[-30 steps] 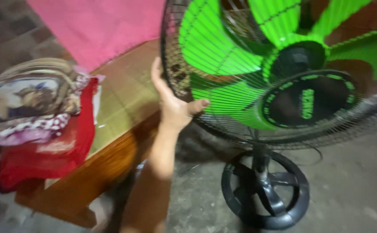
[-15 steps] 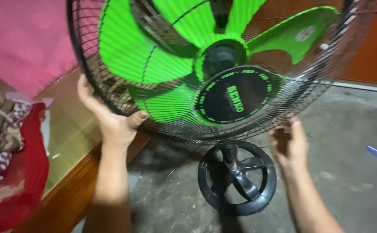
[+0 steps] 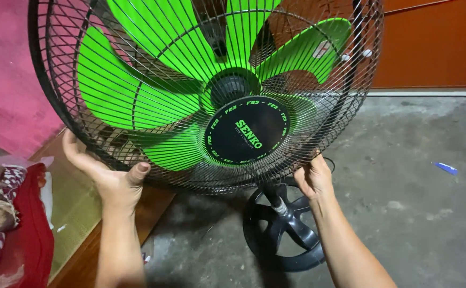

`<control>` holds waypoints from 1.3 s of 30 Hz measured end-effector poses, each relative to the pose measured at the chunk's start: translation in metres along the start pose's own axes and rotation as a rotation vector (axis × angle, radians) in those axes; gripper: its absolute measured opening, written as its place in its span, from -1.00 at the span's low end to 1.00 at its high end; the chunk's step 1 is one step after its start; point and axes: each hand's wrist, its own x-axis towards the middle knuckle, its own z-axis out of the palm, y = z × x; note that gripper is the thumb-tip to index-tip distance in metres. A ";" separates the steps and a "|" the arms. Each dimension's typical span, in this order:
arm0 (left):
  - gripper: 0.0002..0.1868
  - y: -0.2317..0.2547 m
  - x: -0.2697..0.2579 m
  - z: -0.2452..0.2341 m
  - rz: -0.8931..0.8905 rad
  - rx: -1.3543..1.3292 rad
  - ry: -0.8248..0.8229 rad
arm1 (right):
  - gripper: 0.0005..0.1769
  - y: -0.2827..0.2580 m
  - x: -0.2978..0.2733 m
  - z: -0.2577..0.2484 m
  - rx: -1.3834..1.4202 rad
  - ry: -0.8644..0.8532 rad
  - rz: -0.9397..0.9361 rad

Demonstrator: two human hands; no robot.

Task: Assemble a pedestal fan by attaching the motor, blades, and protective grille.

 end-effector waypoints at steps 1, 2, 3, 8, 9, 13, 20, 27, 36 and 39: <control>0.47 -0.001 0.001 0.000 0.001 -0.001 -0.003 | -0.63 0.000 -0.001 -0.001 0.001 0.001 -0.002; 0.47 -0.001 0.000 0.000 0.005 0.001 -0.002 | -0.64 -0.001 -0.003 -0.002 0.000 0.001 0.008; 0.46 -0.001 0.000 0.000 0.009 0.002 -0.001 | -0.64 -0.001 -0.004 -0.002 -0.002 0.001 0.019; 0.47 0.000 0.001 0.001 0.007 -0.009 0.002 | -0.61 -0.004 -0.009 -0.004 -0.087 -0.078 0.120; 0.48 0.000 0.002 0.001 0.004 -0.022 0.001 | -0.58 -0.002 -0.007 -0.010 -0.098 -0.115 0.157; 0.50 0.003 0.001 0.003 -0.003 -0.044 0.005 | -0.62 0.005 -0.006 0.000 -0.132 -0.092 0.146; 0.50 0.004 0.000 0.005 -0.007 -0.008 0.016 | -0.57 0.015 0.004 0.019 0.098 -0.046 0.179; 0.51 0.006 -0.001 0.008 -0.026 0.022 0.033 | -0.70 0.018 0.008 0.031 0.027 -0.041 0.085; 0.49 0.005 -0.003 0.011 -0.024 -0.052 0.049 | -0.69 0.017 0.004 0.037 -0.102 0.055 -0.104; 0.49 -0.001 -0.002 0.009 -0.034 -0.049 0.051 | -0.68 0.010 0.001 0.027 -0.136 0.030 -0.038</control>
